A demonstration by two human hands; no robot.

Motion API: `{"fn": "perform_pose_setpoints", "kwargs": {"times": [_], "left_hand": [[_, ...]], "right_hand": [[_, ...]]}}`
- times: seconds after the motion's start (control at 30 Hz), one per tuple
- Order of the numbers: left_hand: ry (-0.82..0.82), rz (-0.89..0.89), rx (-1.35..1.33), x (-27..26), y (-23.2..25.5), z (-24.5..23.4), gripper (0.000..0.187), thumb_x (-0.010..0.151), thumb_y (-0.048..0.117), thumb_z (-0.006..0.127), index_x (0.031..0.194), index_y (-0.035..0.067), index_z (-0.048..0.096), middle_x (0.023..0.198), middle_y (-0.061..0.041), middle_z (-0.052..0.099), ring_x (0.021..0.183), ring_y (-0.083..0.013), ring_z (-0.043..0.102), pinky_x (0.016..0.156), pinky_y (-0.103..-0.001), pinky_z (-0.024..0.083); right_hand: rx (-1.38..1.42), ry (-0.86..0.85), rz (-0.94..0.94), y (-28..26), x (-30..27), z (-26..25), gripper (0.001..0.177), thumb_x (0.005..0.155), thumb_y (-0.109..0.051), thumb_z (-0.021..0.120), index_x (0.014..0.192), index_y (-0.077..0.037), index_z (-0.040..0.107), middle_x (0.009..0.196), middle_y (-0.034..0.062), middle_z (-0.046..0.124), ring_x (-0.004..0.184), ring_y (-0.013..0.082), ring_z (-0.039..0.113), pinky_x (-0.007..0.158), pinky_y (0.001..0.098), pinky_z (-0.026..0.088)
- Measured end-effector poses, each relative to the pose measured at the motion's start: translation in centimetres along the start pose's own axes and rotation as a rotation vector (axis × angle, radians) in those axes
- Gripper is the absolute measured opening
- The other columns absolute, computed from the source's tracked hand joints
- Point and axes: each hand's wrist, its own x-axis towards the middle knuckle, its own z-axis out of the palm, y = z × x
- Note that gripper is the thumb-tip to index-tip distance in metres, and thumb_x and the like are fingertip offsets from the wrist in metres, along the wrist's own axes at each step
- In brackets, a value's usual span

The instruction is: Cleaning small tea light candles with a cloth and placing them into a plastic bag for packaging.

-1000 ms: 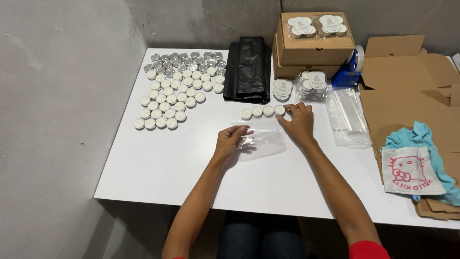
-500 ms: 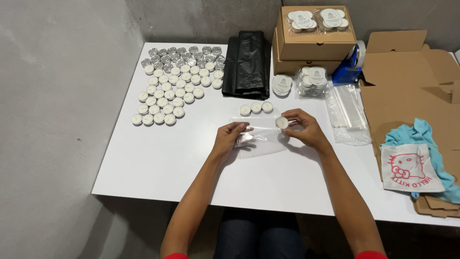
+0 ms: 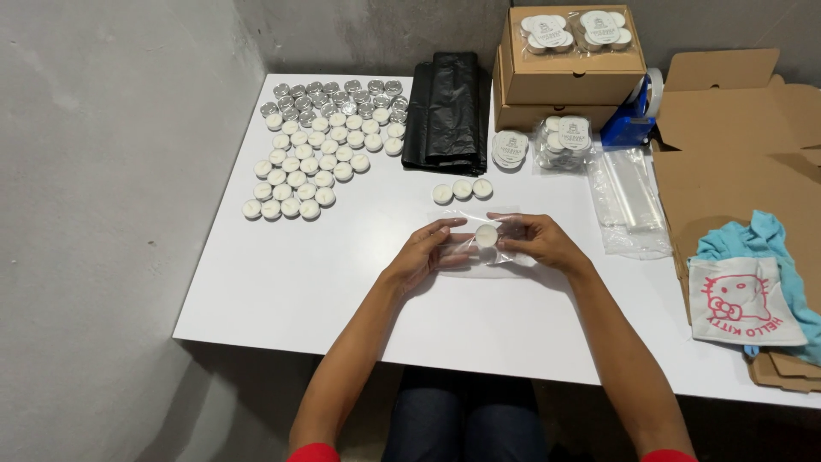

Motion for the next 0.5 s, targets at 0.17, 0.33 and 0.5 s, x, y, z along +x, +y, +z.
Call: {"fn": "perform_pose_setpoints", "kwargs": {"times": [0.17, 0.33, 0.5], "left_hand": [[0.016, 0.007, -0.04, 0.2, -0.2, -0.2, 0.042, 0.108, 0.025, 0.044, 0.147, 0.009, 0.051, 0.131, -0.026, 0.065, 0.114, -0.0351, 0.068, 0.097, -0.044, 0.059], [0.005, 0.006, -0.074, 0.6, -0.8, -0.6, 0.042, 0.109, 0.022, 0.04, 0.146, 0.006, 0.05, 0.13, -0.029, 0.064, 0.117, -0.0376, 0.067, 0.098, -0.045, 0.058], [-0.013, -0.002, -0.07, 0.6, -0.9, -0.8, 0.044, 0.11, 0.026, 0.041, 0.149, 0.009, 0.048, 0.132, -0.029, 0.063, 0.119, -0.0379, 0.065, 0.099, -0.045, 0.057]], "right_hand": [[-0.009, 0.033, -0.006, 1.9, 0.6, -1.1, 0.037, 0.083, 0.005, 0.078, 0.119, 0.004, 0.071, 0.094, 0.0147, 0.074, 0.083, 0.018, 0.072, 0.074, 0.0327, 0.062], [-0.008, -0.031, -0.007, 4.0, 1.2, -2.1, 0.022, 0.087, 0.006, 0.069, 0.109, 0.006, 0.074, 0.081, 0.0174, 0.068, 0.073, 0.0245, 0.069, 0.064, 0.0414, 0.065], [0.022, -0.158, 0.086, 0.6, 0.2, 0.2, 0.027, 0.091, 0.002, 0.055, 0.111, 0.001, 0.074, 0.082, 0.0138, 0.069, 0.07, 0.0239, 0.072, 0.056, 0.0362, 0.064]]}}
